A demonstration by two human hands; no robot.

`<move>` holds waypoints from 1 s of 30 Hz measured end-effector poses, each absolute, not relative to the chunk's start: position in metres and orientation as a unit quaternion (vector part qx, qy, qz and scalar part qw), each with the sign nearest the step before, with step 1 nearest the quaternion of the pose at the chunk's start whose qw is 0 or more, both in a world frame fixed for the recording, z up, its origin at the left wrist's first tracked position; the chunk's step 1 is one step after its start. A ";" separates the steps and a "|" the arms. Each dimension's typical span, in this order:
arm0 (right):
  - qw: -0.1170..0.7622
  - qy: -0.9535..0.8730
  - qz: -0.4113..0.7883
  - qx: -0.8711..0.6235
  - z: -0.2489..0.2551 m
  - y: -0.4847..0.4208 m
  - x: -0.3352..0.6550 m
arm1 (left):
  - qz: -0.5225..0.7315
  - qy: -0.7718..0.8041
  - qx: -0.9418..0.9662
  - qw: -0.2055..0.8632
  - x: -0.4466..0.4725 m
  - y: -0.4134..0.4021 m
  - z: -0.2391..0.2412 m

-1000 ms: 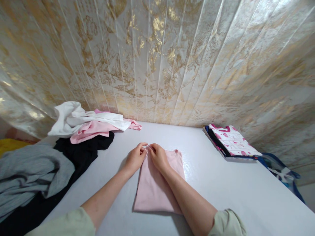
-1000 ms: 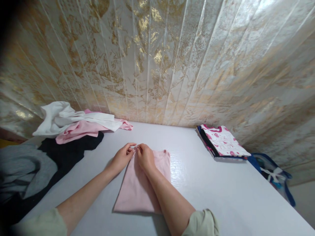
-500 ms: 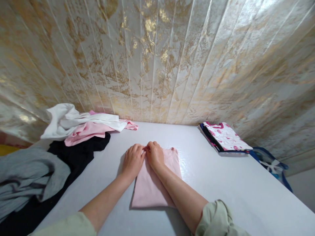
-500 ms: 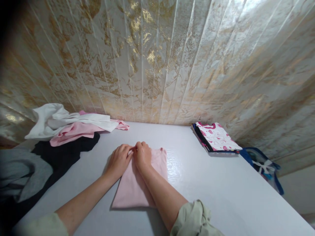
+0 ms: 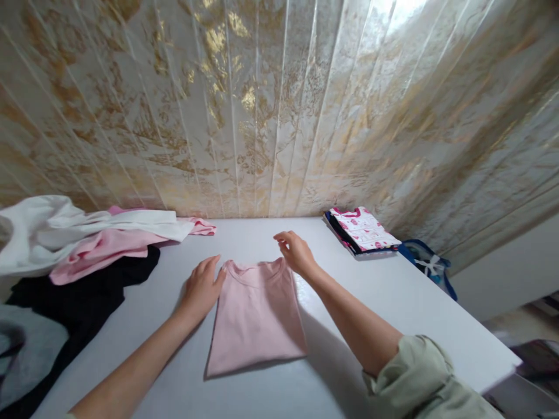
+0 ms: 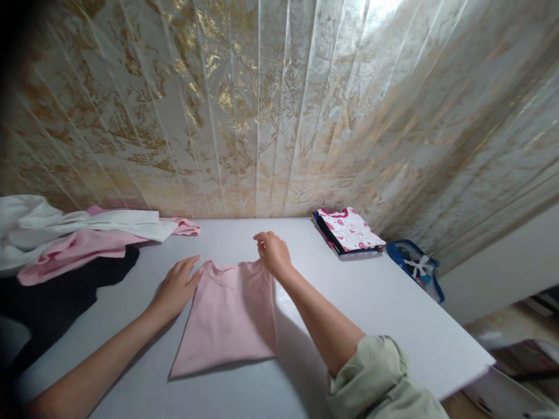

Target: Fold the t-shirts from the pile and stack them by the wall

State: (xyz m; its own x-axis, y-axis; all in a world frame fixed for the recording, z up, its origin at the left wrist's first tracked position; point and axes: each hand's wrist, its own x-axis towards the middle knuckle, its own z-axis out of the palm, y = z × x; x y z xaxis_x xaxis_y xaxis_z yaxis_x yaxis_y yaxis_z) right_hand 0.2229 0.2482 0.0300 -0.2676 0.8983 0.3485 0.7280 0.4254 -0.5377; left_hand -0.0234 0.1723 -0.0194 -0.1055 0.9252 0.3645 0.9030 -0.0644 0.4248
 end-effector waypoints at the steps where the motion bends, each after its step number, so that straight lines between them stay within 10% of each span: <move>1: 0.306 -0.776 0.167 -0.526 0.027 0.253 0.241 | 0.305 0.671 0.675 0.015 -0.020 0.173 -0.012; 9: 0.320 -0.718 0.348 -0.510 -0.024 0.253 0.281 | 0.298 0.600 0.716 0.196 0.087 0.204 0.020; 30: 0.375 -0.636 0.517 -0.433 -0.012 0.244 0.264 | 0.442 0.554 0.673 0.214 0.101 0.226 -0.031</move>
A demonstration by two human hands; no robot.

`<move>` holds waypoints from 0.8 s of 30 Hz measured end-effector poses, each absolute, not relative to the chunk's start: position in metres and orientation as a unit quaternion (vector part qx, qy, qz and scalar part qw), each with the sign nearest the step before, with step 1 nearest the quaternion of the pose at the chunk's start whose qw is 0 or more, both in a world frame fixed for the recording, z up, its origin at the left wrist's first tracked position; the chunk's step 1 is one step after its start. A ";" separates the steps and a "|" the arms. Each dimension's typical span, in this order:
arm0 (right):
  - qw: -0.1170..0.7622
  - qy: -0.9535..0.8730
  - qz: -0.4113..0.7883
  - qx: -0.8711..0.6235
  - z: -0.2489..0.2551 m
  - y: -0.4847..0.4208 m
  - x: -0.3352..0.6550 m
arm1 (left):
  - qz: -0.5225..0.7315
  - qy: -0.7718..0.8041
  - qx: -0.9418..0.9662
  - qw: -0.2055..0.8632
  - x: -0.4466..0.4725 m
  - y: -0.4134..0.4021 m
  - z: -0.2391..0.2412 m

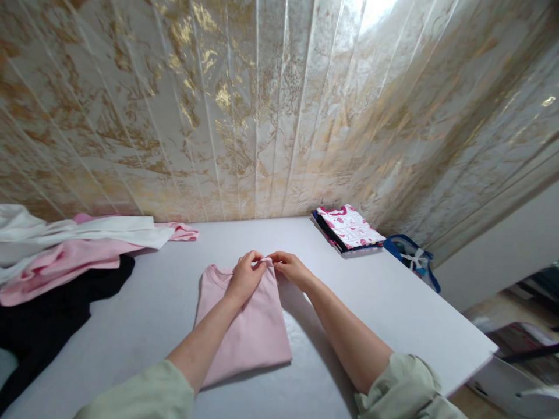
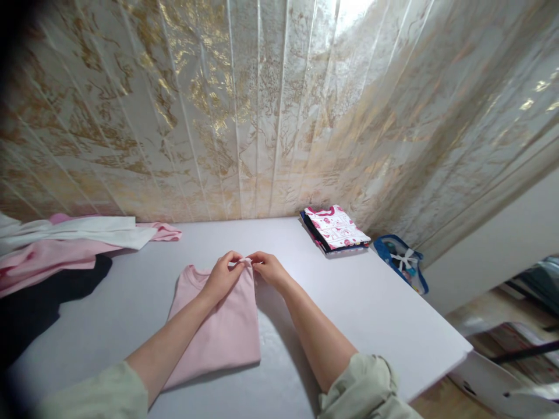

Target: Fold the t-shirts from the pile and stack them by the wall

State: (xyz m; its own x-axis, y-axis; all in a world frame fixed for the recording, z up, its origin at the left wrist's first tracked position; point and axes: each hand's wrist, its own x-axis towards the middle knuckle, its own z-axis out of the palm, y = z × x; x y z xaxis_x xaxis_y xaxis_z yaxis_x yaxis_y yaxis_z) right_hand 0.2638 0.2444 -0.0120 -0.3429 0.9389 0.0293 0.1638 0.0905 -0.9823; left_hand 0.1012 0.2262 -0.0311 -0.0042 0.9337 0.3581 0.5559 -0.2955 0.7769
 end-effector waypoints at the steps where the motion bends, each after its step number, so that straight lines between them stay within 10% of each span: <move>1: 0.380 -0.634 0.524 -0.423 -0.010 0.242 0.263 | 0.455 0.539 0.674 0.220 0.101 0.225 -0.031; 24: 0.417 -0.698 0.382 -0.440 -0.024 0.239 0.258 | 0.389 0.541 0.724 0.179 0.105 0.202 -0.011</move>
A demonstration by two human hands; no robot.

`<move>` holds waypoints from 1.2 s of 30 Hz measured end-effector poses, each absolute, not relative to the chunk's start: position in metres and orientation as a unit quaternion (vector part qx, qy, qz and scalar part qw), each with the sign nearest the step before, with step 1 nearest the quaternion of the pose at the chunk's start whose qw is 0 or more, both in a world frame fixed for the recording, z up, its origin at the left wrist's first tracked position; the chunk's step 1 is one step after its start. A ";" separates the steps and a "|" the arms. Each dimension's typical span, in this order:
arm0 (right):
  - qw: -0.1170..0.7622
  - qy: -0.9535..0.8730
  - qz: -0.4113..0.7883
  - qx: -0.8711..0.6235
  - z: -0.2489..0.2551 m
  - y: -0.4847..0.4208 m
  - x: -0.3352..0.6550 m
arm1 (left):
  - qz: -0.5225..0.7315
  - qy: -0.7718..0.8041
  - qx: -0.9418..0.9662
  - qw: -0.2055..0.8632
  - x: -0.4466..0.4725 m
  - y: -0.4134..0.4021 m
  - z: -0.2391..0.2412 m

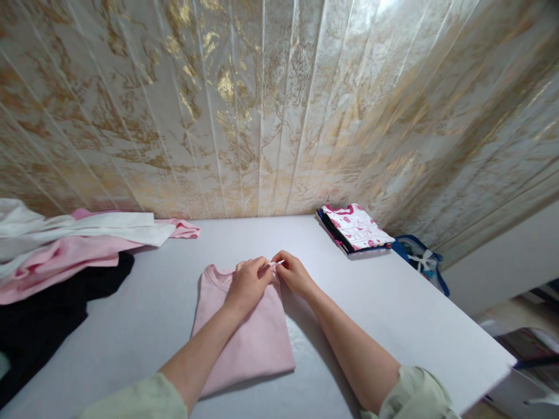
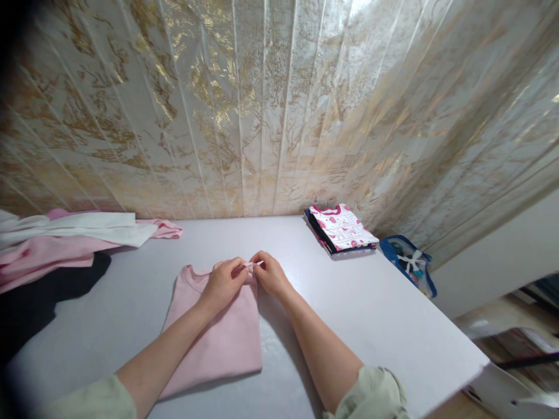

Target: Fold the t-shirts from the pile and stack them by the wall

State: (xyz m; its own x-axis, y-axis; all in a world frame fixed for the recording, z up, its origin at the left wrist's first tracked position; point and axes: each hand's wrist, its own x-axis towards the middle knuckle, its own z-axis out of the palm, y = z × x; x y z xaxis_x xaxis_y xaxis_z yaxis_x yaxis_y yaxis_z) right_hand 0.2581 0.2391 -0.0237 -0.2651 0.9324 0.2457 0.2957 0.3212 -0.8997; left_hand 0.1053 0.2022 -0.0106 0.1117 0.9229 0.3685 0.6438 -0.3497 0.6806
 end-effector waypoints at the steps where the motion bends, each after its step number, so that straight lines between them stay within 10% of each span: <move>1: 0.419 -0.698 0.378 -0.442 -0.024 0.239 0.258 | 0.401 0.529 0.716 0.214 0.105 0.204 -0.012; 11: 0.442 -0.580 0.480 -0.487 -0.023 0.235 0.253 | 0.434 0.495 0.680 0.323 0.101 0.212 -0.021; 36: 0.463 -0.565 0.444 -0.520 -0.033 0.238 0.246 | 0.325 0.598 0.720 0.139 0.104 0.209 -0.018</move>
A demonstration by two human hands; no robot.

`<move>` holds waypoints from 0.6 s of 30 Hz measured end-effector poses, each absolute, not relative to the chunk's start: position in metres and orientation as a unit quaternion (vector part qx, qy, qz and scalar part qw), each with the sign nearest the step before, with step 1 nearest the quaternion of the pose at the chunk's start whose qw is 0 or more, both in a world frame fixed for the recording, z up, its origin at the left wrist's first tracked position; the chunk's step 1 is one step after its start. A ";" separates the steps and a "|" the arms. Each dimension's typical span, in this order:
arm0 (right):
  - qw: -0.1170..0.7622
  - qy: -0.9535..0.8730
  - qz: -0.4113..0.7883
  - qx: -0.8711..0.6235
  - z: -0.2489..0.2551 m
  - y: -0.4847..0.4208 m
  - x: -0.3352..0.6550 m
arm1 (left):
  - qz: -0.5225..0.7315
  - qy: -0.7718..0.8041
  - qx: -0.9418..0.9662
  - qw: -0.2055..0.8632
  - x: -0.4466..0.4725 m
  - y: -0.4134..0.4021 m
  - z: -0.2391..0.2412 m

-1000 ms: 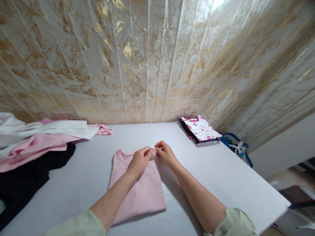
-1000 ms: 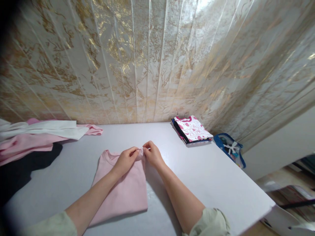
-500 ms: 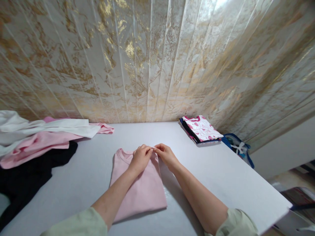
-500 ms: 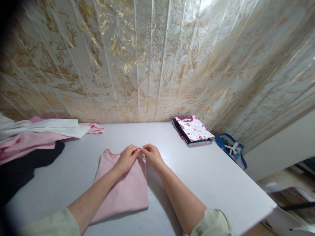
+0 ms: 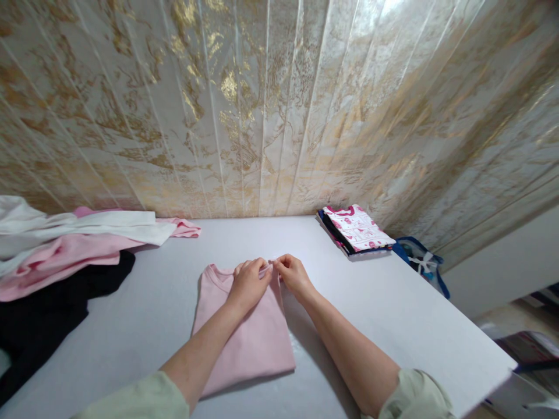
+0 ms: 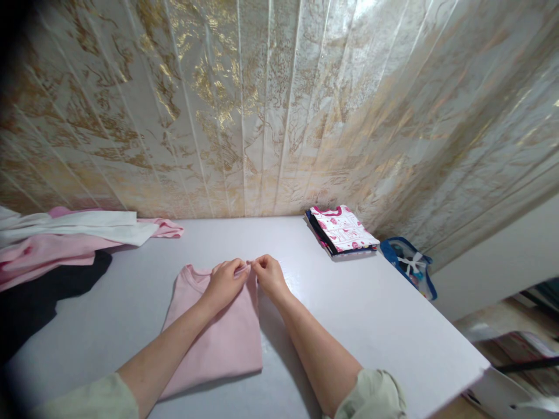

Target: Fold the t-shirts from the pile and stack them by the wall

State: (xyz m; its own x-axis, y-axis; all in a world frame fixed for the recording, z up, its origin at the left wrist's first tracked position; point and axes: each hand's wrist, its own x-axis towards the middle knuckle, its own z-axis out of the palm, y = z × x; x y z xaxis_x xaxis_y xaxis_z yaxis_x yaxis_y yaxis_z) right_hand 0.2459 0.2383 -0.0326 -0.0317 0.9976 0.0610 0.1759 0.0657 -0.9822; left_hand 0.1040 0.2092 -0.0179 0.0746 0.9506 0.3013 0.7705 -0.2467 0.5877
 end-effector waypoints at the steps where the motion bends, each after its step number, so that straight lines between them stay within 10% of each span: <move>1: 0.461 -0.564 0.447 -0.519 -0.032 0.238 0.246 | 0.322 0.598 0.721 0.135 0.104 0.209 -0.018; 18: 0.494 -0.589 0.429 -0.474 -0.026 0.234 0.244 | 0.225 0.627 0.736 0.118 0.091 0.209 0.000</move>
State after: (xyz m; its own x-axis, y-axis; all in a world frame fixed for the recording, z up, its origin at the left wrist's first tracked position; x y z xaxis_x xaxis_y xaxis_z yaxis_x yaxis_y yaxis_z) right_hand 0.2441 0.2339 -0.0264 -0.0617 0.9825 0.1757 0.1351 0.1826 -0.9739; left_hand 0.0912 0.2092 -0.0003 0.1122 0.9768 0.1826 0.8707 -0.1852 0.4556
